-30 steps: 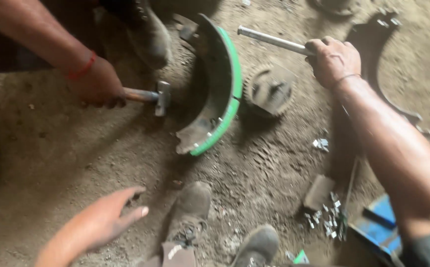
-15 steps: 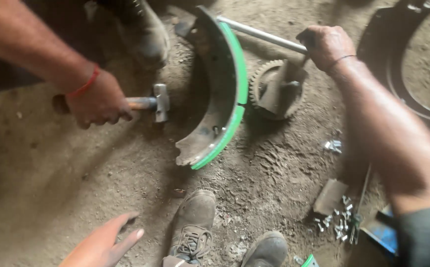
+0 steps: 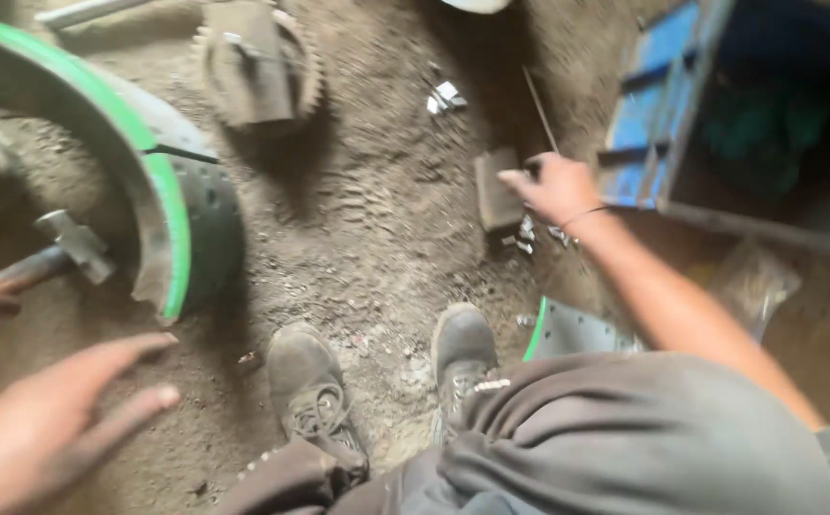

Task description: The person assembles curved metal parts by inserting and hammering metal pins into pre-drilled holes. They handle multiple curved metal pieces, align them, and secure them with pins using a hammer.

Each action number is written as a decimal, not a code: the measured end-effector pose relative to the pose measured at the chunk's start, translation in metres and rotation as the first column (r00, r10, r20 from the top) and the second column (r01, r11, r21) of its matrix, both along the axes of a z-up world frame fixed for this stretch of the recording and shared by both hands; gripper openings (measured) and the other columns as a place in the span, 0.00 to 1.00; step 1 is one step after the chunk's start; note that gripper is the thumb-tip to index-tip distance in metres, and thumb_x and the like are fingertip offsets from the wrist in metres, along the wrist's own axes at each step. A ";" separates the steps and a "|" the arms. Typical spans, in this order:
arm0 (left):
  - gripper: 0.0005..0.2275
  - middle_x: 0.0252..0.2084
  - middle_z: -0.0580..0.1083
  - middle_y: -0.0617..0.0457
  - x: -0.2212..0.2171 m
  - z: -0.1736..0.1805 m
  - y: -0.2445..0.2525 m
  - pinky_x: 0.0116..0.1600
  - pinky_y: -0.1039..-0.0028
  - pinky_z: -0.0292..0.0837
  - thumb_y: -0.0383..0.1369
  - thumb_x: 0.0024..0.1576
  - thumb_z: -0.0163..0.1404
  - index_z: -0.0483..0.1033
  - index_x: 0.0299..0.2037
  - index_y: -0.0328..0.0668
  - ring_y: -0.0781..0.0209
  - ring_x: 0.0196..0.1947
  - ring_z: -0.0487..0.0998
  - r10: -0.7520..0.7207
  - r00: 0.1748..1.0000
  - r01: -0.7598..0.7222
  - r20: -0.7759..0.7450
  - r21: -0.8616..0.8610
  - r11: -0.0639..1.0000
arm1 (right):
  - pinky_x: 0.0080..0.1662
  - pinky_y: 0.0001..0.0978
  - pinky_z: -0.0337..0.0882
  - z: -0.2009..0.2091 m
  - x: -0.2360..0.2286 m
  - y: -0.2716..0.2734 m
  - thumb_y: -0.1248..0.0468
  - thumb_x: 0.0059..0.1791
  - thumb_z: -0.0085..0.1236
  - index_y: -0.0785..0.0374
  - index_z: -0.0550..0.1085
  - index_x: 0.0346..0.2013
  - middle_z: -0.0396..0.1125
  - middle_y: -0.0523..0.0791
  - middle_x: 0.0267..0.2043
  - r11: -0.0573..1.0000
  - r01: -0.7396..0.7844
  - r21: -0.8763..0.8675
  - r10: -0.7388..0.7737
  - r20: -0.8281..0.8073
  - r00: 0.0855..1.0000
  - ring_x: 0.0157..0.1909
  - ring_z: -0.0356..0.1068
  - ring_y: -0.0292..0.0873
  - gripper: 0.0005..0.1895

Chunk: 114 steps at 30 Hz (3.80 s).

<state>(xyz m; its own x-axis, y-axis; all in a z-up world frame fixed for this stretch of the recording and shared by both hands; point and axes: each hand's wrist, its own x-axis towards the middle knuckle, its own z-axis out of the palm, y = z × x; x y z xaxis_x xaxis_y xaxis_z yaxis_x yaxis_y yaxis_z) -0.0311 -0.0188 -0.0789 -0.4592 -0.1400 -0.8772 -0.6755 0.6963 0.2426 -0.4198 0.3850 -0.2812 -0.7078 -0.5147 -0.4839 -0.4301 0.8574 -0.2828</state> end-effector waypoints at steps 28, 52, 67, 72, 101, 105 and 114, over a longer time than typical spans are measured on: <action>0.17 0.48 0.77 0.40 -0.220 -0.107 0.174 0.58 0.54 0.72 0.43 0.61 0.51 0.73 0.51 0.39 0.42 0.51 0.78 -0.397 0.865 0.440 -0.308 0.084 0.894 | 0.62 0.54 0.61 -0.049 0.083 0.091 0.50 0.42 0.69 0.56 0.69 0.63 0.59 0.59 0.66 0.996 0.006 -0.085 -0.008 -0.020 1.000 0.64 0.59 0.63 0.38; 0.12 0.42 0.77 0.49 -0.211 -0.246 0.307 0.41 0.74 0.74 0.36 0.64 0.49 0.76 0.46 0.32 0.59 0.42 0.79 0.702 0.201 -0.754 0.684 0.565 -0.335 | 0.51 0.51 0.72 -0.044 0.061 0.141 0.62 0.52 0.64 0.67 0.76 0.57 0.69 0.57 0.46 0.869 0.476 -0.138 -0.496 -0.242 0.834 0.47 0.72 0.59 0.20; 0.13 0.43 0.77 0.48 -0.163 -0.226 0.305 0.50 0.73 0.76 0.33 0.63 0.49 0.79 0.50 0.29 0.62 0.42 0.78 0.709 0.358 -0.790 0.608 0.601 -0.117 | 0.61 0.53 0.67 -0.087 0.108 0.121 0.53 0.49 0.73 0.61 0.75 0.59 0.58 0.62 0.63 0.963 0.252 -0.097 -0.269 -0.256 0.929 0.61 0.63 0.64 0.28; 0.13 0.44 0.77 0.46 -0.161 -0.222 0.310 0.53 0.70 0.77 0.34 0.64 0.47 0.78 0.50 0.30 0.60 0.44 0.78 0.709 0.306 -0.812 0.636 0.563 -0.155 | 0.55 0.40 0.76 -0.071 0.110 0.123 0.61 0.50 0.68 0.59 0.77 0.54 0.66 0.54 0.58 0.930 0.347 -0.120 -0.350 -0.007 0.937 0.53 0.73 0.51 0.18; 0.16 0.30 0.73 0.57 -0.211 -0.249 0.332 0.30 0.79 0.67 0.44 0.67 0.48 0.76 0.39 0.38 0.69 0.27 0.73 0.694 0.204 -0.804 0.690 0.523 -0.283 | 0.46 0.54 0.73 -0.067 0.076 0.158 0.55 0.50 0.71 0.75 0.75 0.52 0.71 0.62 0.41 0.916 0.352 -0.192 -0.396 -0.577 0.715 0.41 0.71 0.62 0.27; 0.17 0.26 0.70 0.60 -0.197 -0.240 0.327 0.25 0.81 0.62 0.44 0.67 0.46 0.76 0.36 0.39 0.72 0.21 0.67 0.674 0.307 -0.805 0.672 0.561 -0.193 | 0.49 0.51 0.73 -0.047 0.052 0.152 0.54 0.57 0.65 0.65 0.76 0.53 0.73 0.57 0.44 0.883 0.464 -0.078 -0.469 -0.224 0.855 0.46 0.74 0.58 0.19; 0.13 0.28 0.74 0.58 -0.171 -0.228 0.299 0.25 0.82 0.64 0.34 0.63 0.46 0.75 0.55 0.38 0.72 0.23 0.70 0.745 0.191 -0.794 0.639 0.547 -0.266 | 0.60 0.44 0.75 -0.071 0.061 0.108 0.70 0.58 0.51 0.67 0.76 0.57 0.74 0.56 0.55 0.889 0.198 -0.412 -0.336 -0.297 0.894 0.56 0.76 0.55 0.14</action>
<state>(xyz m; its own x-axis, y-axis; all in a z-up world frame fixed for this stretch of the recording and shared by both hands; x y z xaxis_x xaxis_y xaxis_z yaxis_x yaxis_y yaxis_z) -0.2017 0.2800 -0.3067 -0.4834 0.2320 -0.8441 -0.5418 -0.8367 0.0803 -0.3591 0.4933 -0.3527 -0.9291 -0.3698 0.0052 -0.3288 0.8195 -0.4694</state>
